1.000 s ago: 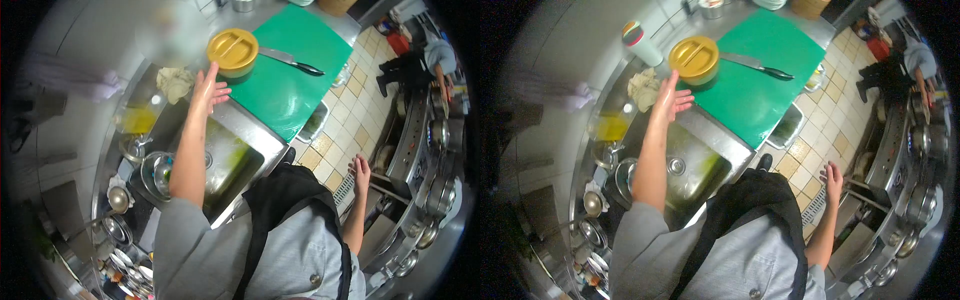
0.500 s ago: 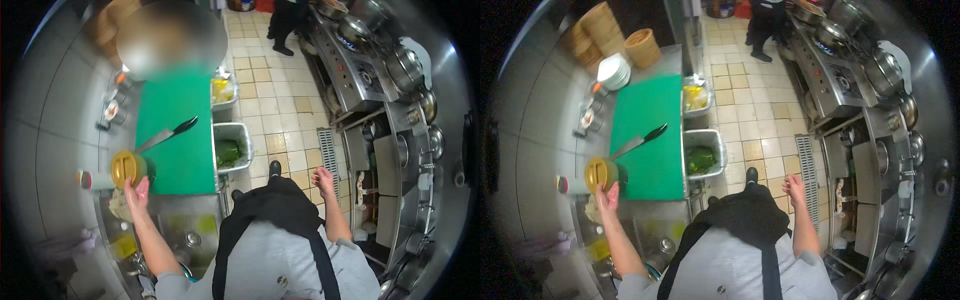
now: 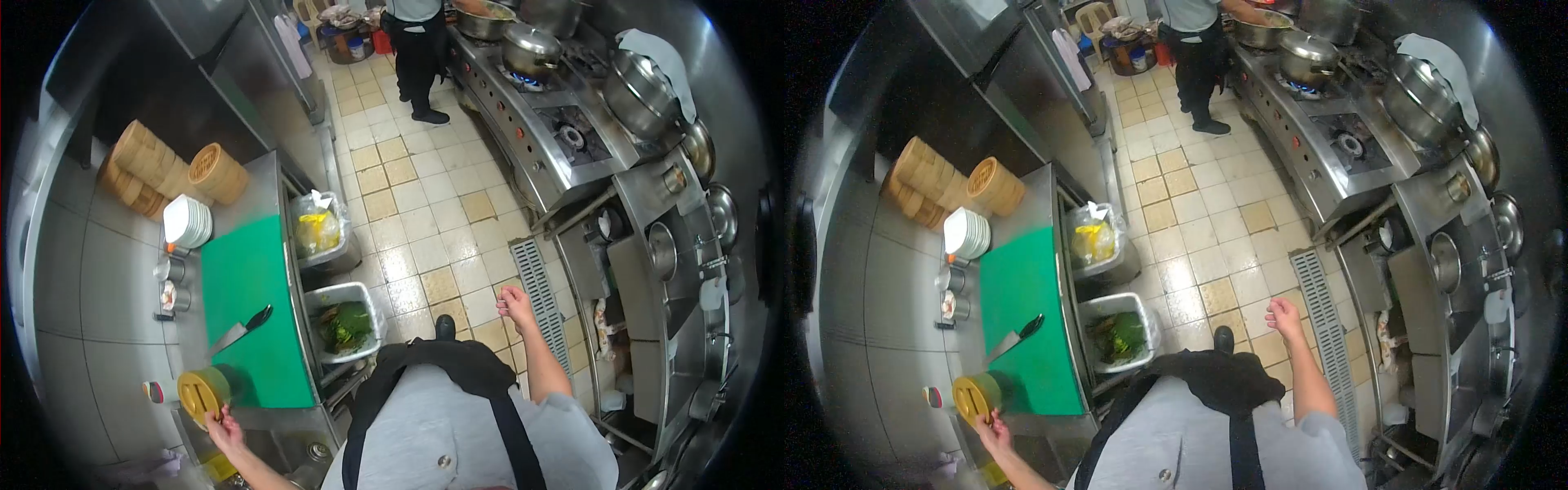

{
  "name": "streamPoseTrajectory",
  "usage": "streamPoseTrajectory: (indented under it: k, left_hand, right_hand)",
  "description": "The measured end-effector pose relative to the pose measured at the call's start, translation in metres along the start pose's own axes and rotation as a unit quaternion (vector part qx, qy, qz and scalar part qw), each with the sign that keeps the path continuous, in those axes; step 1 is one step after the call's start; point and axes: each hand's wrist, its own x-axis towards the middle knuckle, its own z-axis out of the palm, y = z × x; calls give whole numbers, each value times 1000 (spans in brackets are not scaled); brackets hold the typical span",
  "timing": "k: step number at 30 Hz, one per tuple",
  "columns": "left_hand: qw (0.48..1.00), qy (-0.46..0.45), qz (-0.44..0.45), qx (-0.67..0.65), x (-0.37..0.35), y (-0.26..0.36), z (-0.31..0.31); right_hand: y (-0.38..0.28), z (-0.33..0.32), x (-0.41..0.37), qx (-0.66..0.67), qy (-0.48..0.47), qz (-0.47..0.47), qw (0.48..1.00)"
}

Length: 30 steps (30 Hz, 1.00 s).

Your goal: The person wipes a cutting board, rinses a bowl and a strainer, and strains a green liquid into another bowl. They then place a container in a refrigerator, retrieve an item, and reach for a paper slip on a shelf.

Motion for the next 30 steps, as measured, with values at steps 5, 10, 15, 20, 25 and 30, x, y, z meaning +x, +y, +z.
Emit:
streamPoseTrajectory:
  k: [5,10,15,20,25,30]
  left_hand:
    - [998,-16,-46,28,-81,-11,54]
    - [995,-41,-42,86,-109,-35,167]
    - [978,-154,-74,124,-80,-61,306]
    - [948,-261,-140,120,-27,-80,443]
    - [906,-350,-156,181,15,-81,556]
    - [884,-392,-157,200,43,-89,651]
  right_hand:
    - [-28,-15,74,48,-4,-7,999]
    - [-64,24,116,39,-11,20,999]
    - [-96,50,147,-66,-42,13,997]
    - [-143,49,199,-53,-34,-7,998]
    - [-232,94,217,-63,60,-88,992]
    - [-226,108,243,-52,57,-42,996]
